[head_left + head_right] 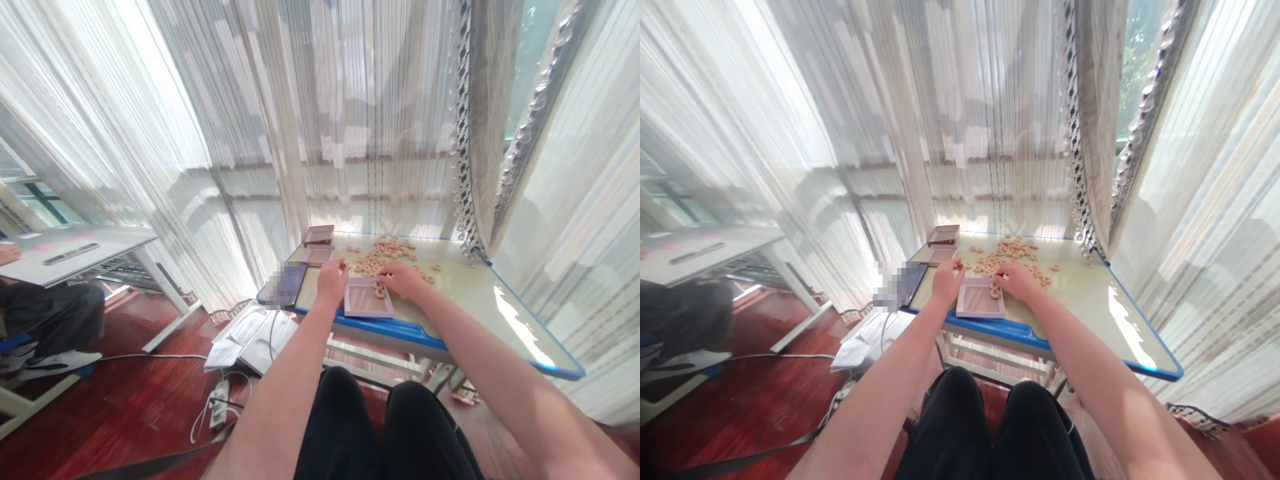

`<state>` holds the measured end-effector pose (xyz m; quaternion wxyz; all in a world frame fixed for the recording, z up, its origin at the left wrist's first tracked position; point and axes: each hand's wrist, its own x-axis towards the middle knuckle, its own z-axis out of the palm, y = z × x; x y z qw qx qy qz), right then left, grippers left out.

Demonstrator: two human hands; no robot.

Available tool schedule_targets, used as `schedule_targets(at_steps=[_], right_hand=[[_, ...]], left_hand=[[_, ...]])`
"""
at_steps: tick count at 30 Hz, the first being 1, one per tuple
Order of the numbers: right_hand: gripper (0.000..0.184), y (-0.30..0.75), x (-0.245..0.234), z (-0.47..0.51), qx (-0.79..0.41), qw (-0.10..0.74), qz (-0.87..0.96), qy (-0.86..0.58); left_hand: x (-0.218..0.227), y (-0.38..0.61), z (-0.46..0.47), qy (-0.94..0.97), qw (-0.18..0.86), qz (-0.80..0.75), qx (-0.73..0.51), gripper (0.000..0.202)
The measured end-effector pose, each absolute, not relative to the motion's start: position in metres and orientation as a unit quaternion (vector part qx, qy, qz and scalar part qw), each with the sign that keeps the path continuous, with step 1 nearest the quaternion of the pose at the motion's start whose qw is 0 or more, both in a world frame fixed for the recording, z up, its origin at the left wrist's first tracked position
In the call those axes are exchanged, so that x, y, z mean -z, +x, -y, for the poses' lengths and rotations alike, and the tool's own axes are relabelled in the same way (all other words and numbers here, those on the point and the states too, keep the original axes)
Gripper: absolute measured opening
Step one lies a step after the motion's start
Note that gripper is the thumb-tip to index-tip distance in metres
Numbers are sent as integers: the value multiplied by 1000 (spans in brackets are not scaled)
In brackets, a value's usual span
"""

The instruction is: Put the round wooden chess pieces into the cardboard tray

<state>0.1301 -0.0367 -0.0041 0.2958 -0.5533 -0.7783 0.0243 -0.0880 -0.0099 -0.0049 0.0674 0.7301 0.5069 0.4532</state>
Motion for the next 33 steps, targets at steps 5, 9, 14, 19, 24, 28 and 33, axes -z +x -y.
schedule_targets(at_steps=[5,9,14,19,24,28,33], right_hand=[[21,115,-5,48,27,362,744,-561],[19,103,-5,52,56,382,761,-521],[29,98,-2,50,83,361,810,-454],[29,100,-3,48,116,331,835,-425],[32,101,-1,48,129,317,832,-436],[32,100,2,50,116,296,830,-458],[30,96,-2,56,108,290,833,-458]], left_hand=[[-1,-91,18,684,211,-448,-535,26],[-3,-93,19,687,291,-414,-522,34],[-4,-92,20,755,283,-382,-452,29],[-6,-92,22,757,276,-391,-445,29],[-7,-92,24,757,316,-359,-446,29],[-8,-93,28,764,334,-353,-425,28],[-6,-94,29,734,398,-344,-431,52]])
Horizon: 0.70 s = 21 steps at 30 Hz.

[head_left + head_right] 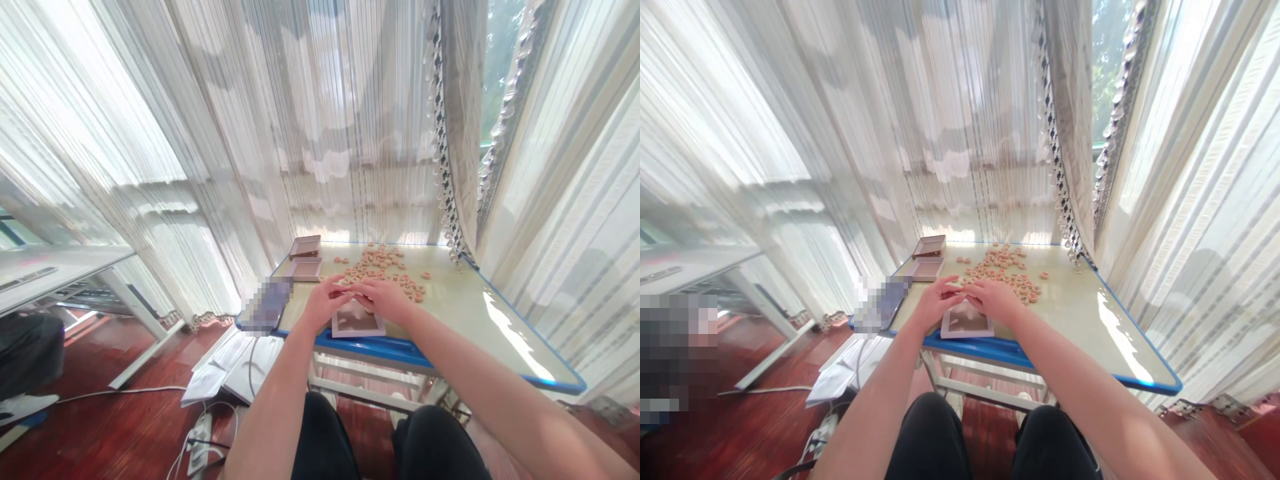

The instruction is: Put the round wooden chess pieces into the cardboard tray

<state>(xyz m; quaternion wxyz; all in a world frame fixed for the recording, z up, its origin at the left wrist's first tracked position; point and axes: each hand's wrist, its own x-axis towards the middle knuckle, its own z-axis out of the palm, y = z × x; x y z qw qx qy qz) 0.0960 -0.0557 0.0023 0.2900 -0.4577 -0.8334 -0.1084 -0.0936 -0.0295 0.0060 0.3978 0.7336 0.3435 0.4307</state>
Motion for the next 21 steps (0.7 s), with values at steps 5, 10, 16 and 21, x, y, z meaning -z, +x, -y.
schedule_targets(at_steps=[5,10,16,21], right_hand=[[29,109,-10,54,115,261,807,-518],[25,130,-11,51,76,184,799,-568],[27,126,-8,52,46,204,808,-551],[28,124,-11,59,47,211,805,-553]], left_hand=[[-6,-95,24,733,305,-396,-461,60],[-6,-95,15,739,176,-539,-364,32],[-3,-96,13,774,146,-528,-317,26],[-1,-98,12,782,133,-523,-312,29]])
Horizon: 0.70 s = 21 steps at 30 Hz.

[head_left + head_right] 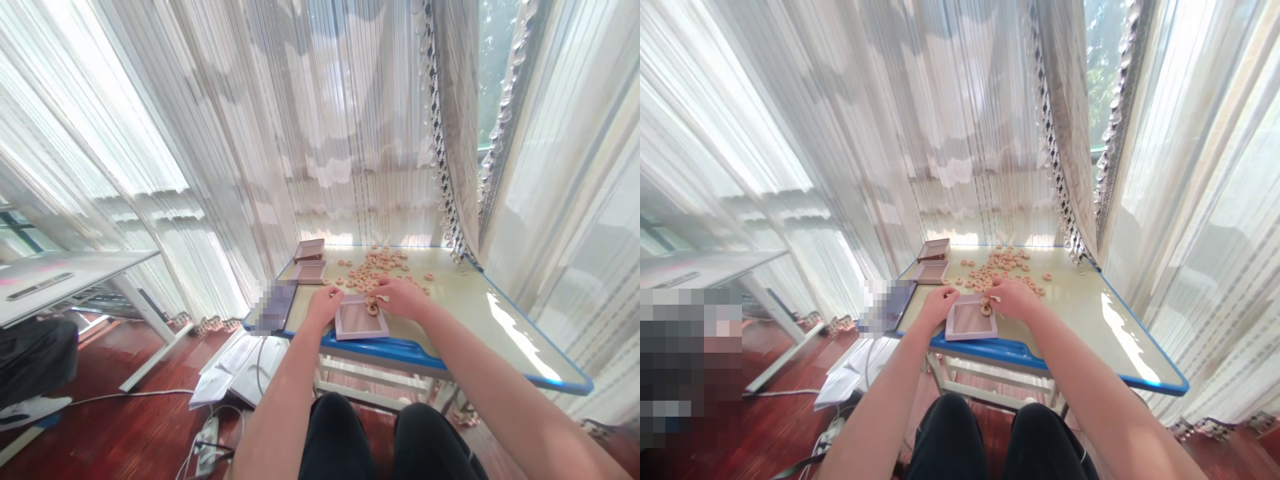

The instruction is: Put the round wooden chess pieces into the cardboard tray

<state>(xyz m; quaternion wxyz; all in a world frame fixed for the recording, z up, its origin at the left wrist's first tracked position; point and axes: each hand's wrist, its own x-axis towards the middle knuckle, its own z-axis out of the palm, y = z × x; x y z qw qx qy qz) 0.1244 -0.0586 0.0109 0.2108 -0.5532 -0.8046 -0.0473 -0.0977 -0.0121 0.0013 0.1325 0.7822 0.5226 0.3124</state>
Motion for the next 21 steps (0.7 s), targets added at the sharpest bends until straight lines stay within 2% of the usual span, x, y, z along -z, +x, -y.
schedule_targets(at_steps=[5,10,21], right_hand=[[33,121,-14,64,23,222,804,-551],[24,116,-17,67,15,219,805,-551],[21,116,-14,62,-12,236,787,-570]], left_hand=[[0,-97,9,796,143,-510,-293,29],[1,-96,7,801,137,-506,-288,29],[-1,-96,10,796,160,-500,-300,29]])
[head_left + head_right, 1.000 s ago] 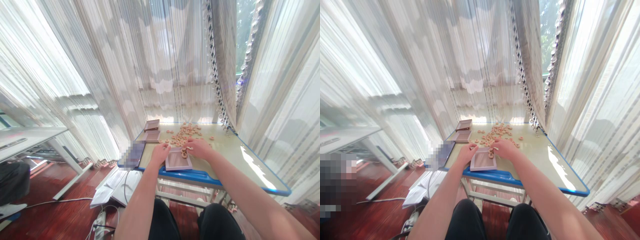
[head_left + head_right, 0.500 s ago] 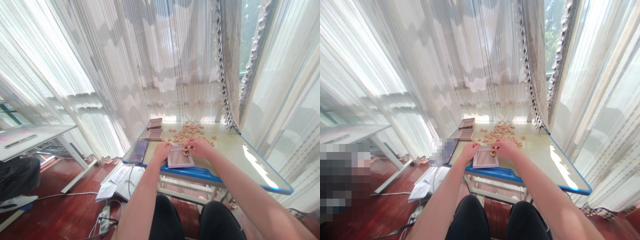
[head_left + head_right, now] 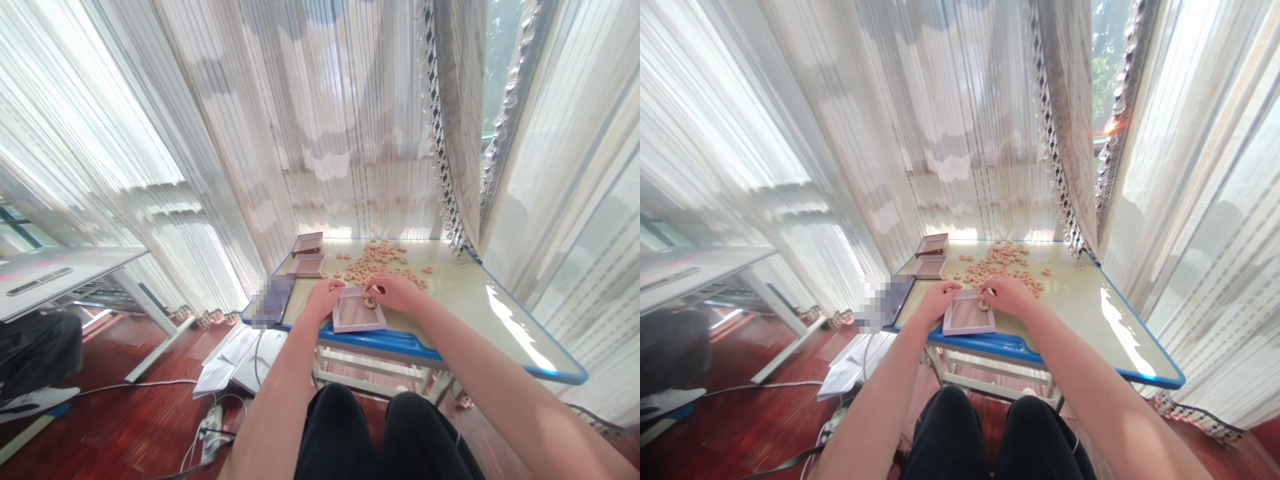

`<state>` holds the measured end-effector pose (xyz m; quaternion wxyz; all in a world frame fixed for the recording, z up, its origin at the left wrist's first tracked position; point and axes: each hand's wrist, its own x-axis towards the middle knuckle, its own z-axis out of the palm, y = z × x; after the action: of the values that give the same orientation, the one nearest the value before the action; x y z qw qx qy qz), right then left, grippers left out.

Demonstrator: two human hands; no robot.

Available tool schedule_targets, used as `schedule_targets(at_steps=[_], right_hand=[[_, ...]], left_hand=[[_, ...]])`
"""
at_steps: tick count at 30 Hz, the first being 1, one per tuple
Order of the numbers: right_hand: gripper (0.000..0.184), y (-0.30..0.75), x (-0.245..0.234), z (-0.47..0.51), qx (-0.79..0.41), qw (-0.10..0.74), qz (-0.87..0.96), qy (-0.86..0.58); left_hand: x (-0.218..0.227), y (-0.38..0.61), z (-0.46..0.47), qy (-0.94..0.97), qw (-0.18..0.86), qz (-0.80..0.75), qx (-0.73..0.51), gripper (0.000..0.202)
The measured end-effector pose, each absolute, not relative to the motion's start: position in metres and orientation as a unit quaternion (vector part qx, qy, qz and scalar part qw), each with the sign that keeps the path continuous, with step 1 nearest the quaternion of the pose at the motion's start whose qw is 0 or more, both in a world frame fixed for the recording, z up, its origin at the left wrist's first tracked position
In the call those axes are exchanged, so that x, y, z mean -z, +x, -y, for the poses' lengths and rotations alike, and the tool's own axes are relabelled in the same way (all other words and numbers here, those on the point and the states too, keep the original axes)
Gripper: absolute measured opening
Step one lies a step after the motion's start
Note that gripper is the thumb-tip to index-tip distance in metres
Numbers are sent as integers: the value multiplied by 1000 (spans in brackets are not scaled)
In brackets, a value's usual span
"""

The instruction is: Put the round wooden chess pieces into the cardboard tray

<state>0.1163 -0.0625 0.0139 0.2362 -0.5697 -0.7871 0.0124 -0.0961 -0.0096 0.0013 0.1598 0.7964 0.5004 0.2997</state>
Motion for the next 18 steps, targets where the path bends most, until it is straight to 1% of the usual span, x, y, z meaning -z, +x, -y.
schedule_targets(at_steps=[7,14,18], right_hand=[[21,116,-16,65,-50,243,774,-583],[23,114,-20,69,-46,264,770,-578],[20,111,-23,74,-68,251,779,-571]], left_hand=[[-2,-96,12,798,171,-495,-299,29],[0,-96,9,798,172,-494,-299,30],[0,-95,9,801,169,-490,-299,30]])
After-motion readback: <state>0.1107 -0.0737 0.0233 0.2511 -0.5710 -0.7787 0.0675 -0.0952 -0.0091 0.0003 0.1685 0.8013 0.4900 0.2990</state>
